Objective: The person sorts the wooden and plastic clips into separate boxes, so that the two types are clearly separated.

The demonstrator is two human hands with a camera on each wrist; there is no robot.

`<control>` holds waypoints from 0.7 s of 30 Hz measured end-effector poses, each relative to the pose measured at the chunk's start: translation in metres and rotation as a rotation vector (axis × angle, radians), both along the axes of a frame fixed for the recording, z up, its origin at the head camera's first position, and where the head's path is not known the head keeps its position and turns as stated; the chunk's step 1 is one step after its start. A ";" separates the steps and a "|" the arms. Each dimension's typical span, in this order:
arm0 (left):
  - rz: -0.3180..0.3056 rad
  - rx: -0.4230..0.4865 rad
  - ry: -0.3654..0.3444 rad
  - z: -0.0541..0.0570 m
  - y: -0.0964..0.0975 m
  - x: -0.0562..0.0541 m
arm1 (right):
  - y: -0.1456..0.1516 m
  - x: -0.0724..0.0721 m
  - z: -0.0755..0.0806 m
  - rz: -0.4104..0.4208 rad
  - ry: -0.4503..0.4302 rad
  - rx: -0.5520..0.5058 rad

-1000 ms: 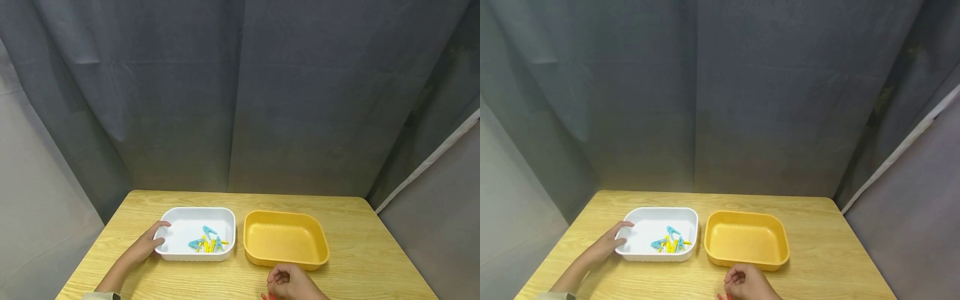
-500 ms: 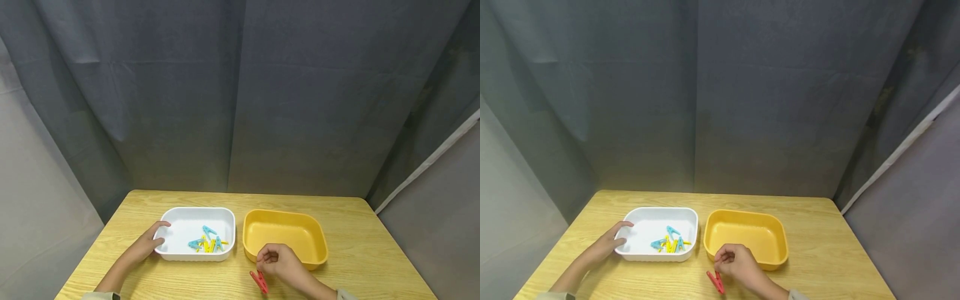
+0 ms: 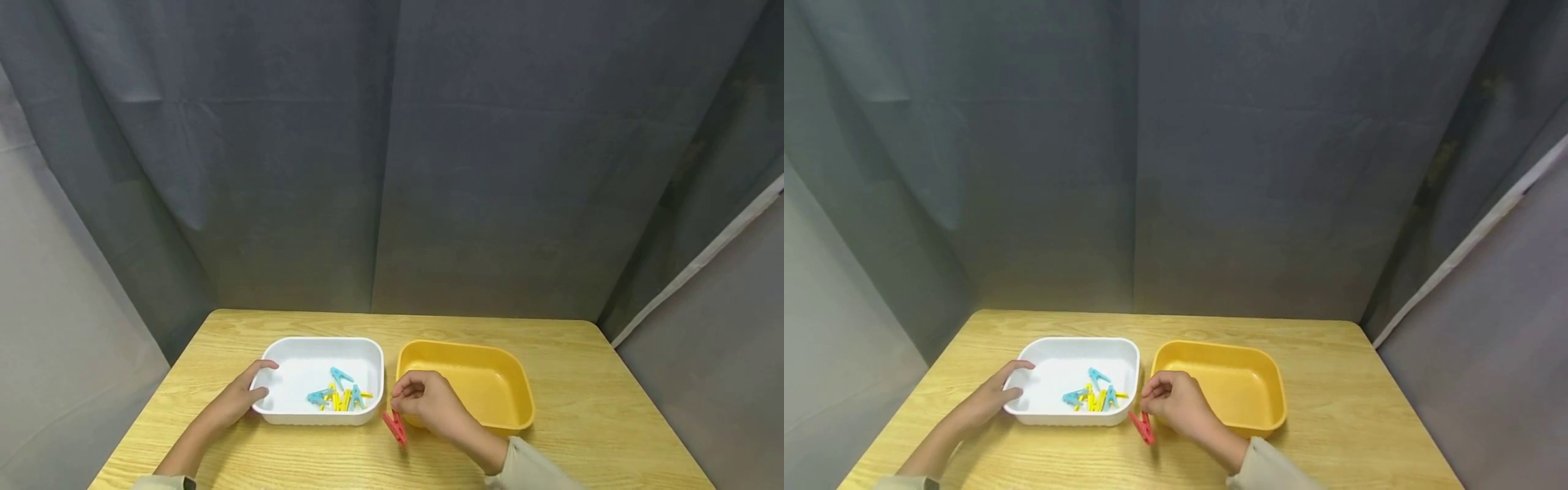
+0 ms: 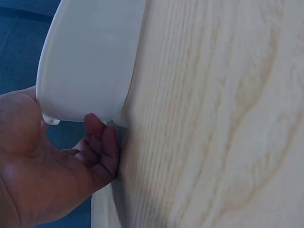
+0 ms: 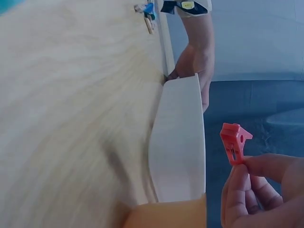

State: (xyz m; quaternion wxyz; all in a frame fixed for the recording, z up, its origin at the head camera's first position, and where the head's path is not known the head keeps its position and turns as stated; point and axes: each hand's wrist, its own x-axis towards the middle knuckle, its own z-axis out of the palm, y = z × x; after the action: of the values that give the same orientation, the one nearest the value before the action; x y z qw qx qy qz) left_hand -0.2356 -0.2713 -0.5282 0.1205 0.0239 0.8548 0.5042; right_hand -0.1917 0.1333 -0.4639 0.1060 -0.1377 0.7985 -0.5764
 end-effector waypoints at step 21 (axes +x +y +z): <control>-0.012 0.005 0.004 -0.001 -0.002 -0.001 | -0.051 -0.046 0.003 -0.144 0.046 0.093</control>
State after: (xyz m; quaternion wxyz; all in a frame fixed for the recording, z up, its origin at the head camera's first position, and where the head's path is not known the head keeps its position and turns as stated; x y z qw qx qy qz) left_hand -0.2362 -0.2731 -0.5294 0.1216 0.0303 0.8538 0.5053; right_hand -0.2379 0.0826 -0.4605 0.0522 -0.0880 0.8344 -0.5417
